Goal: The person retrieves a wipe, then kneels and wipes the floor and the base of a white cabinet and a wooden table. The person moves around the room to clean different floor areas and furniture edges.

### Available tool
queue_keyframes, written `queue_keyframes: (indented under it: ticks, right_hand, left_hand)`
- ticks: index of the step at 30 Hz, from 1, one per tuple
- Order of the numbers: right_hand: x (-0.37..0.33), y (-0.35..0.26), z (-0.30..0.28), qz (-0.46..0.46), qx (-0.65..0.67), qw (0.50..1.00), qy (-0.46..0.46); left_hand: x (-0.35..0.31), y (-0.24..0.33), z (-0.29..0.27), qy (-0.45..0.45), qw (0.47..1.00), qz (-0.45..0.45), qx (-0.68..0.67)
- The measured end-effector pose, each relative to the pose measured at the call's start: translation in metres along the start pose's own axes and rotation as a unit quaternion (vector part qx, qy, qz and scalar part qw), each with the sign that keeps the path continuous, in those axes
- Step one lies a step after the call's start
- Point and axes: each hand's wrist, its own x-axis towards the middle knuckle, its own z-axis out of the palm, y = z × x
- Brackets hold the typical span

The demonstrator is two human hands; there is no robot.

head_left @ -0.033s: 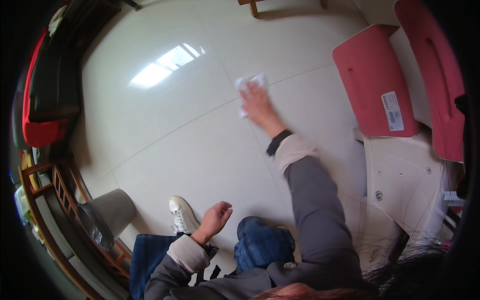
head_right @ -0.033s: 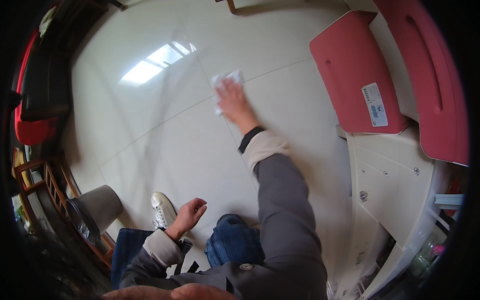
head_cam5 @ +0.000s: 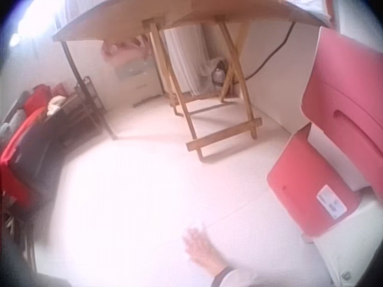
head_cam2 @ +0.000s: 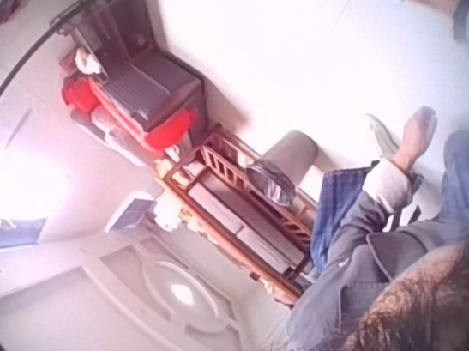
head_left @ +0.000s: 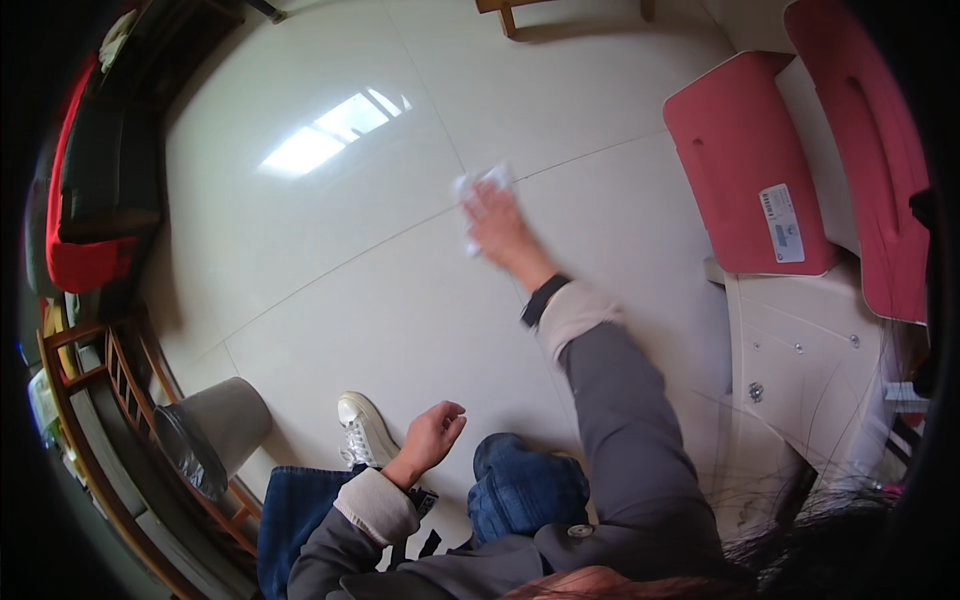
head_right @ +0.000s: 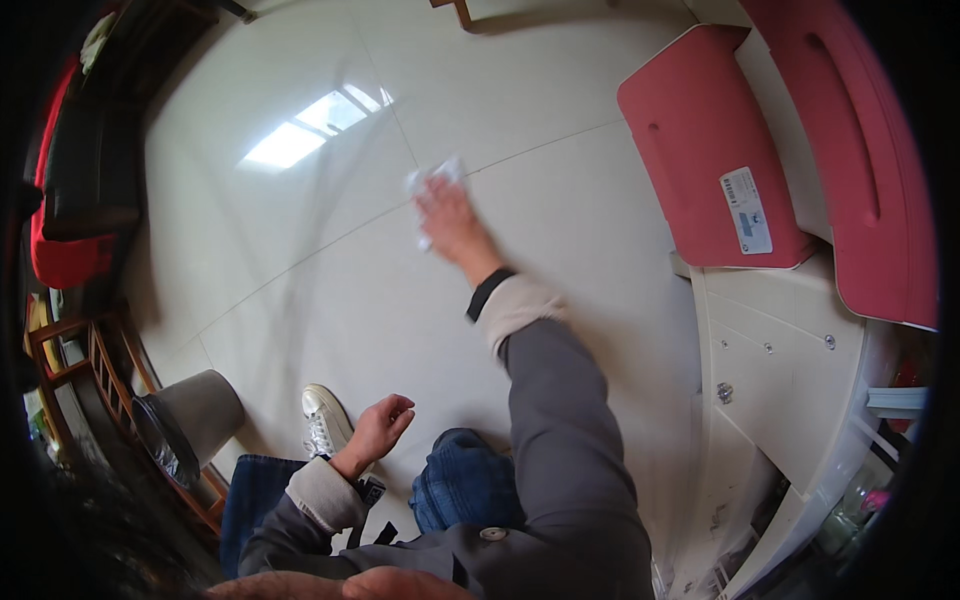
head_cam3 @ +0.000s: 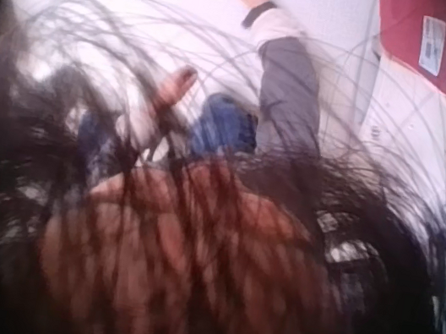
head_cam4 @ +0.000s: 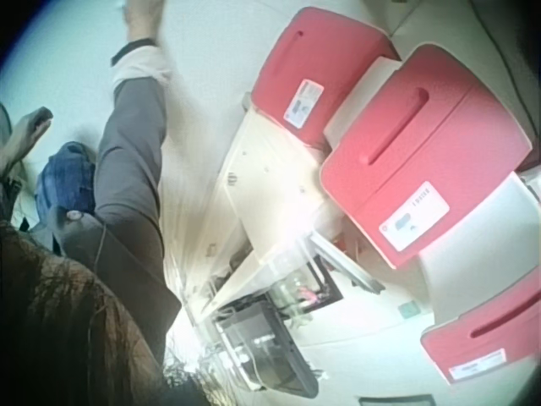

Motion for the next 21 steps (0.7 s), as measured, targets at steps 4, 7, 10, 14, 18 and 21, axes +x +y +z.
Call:
queue_keyframes:
  ticks: [4, 7, 10, 14, 18, 21]
  right_hand:
    - [-0.072, -0.101, 0.0, -0.15, 0.07, 0.986, 0.031]
    - [-0.136, -0.126, -0.002, -0.215, 0.13, 0.968, 0.013]
    - [-0.181, -0.103, -0.005, -0.207, 0.127, 0.968, -0.069]
    - [-0.197, 0.009, -0.01, 0.018, 0.024, 1.0, 0.01]
    - [-0.216, 0.104, -0.027, 0.245, 0.026, 0.968, 0.043]
    - [-0.266, 0.115, -0.027, 0.37, 0.053, 0.927, 0.025]
  left_hand:
    - [0.004, 0.014, 0.004, -0.006, 0.999, 0.03, 0.033]
    - [0.005, 0.021, 0.007, -0.02, 0.997, 0.044, 0.063]
    - [0.008, 0.028, 0.015, -0.049, 0.993, 0.046, 0.098]
    - [0.013, 0.042, 0.031, -0.085, 0.988, 0.054, 0.116]
    - [0.015, 0.059, 0.042, -0.107, 0.983, 0.079, 0.127]
    - [0.016, 0.068, 0.045, -0.097, 0.983, 0.106, 0.118]
